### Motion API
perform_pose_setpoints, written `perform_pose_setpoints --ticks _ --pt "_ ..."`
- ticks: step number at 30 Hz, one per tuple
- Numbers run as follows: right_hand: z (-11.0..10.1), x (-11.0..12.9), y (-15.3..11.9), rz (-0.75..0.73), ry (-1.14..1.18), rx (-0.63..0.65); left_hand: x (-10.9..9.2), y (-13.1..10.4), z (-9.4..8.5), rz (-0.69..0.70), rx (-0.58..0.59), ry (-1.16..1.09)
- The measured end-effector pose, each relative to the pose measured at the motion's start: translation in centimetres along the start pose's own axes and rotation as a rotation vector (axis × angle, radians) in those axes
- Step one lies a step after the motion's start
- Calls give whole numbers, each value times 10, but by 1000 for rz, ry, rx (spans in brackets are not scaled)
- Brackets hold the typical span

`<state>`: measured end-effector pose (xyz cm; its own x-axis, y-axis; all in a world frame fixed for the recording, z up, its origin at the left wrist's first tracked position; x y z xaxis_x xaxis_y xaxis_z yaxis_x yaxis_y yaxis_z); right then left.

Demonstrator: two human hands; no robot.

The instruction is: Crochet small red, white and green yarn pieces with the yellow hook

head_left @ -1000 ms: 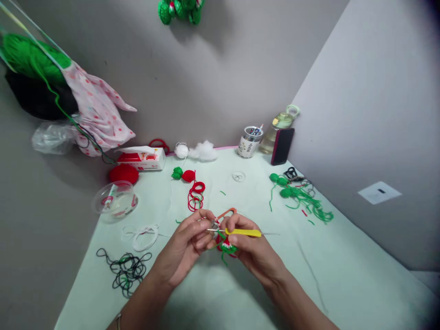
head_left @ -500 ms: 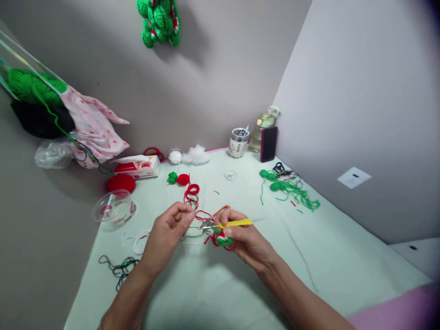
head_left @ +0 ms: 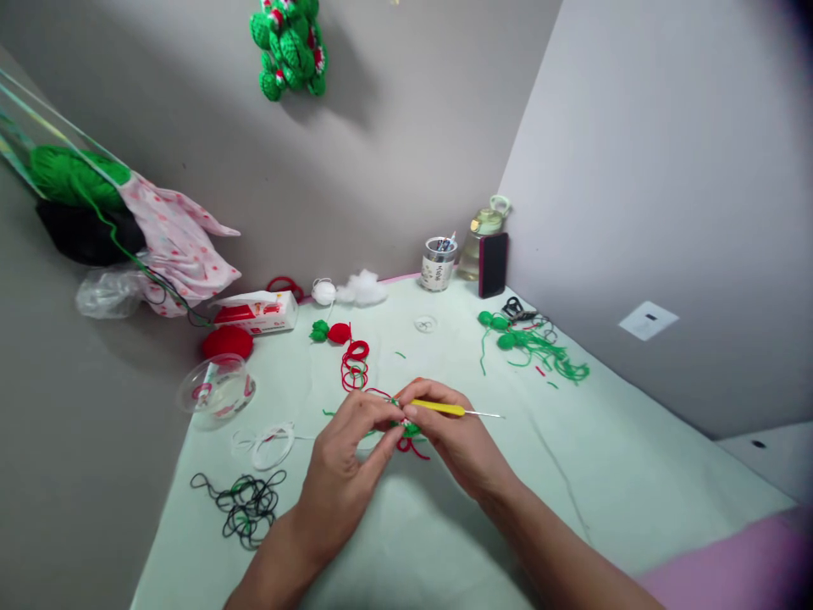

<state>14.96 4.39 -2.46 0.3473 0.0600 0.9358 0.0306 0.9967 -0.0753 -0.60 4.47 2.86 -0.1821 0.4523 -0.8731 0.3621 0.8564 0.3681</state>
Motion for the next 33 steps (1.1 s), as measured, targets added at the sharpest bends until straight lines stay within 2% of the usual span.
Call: perform_pose_setpoints --ticks 6,10,13,16,23,27,31,33 --pt "-1 -3 3 -10 -14 2 16 1 3 -122 83 -64" --pt "3 2 1 -29 -6 62 20 3 -2 -223 27 -75" --pt "6 6 -2 -15 -59 89 22 6 -4 -229 -15 -46" --pt "4 5 -4 -18 -111 37 26 7 -3 -190 -10 8" --pt "0 -10 1 15 -55 -30 35 3 4 43 -41 122" --pt "0 -11 2 27 -83 -48 37 1 4 77 -69 122" --pt "1 -8 2 39 -106 -63 32 2 3 179 -38 238" --pt "2 -7 2 42 -131 -62 34 2 2 164 -44 266"
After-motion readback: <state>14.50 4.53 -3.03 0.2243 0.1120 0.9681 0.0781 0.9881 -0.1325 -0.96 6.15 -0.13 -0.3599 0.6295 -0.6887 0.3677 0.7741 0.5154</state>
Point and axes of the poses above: each hand's wrist, its own y-axis towards the middle knuckle, its own z-axis out of the palm, x = y × z, the point moved 5 cm from there along y, towards the middle knuckle
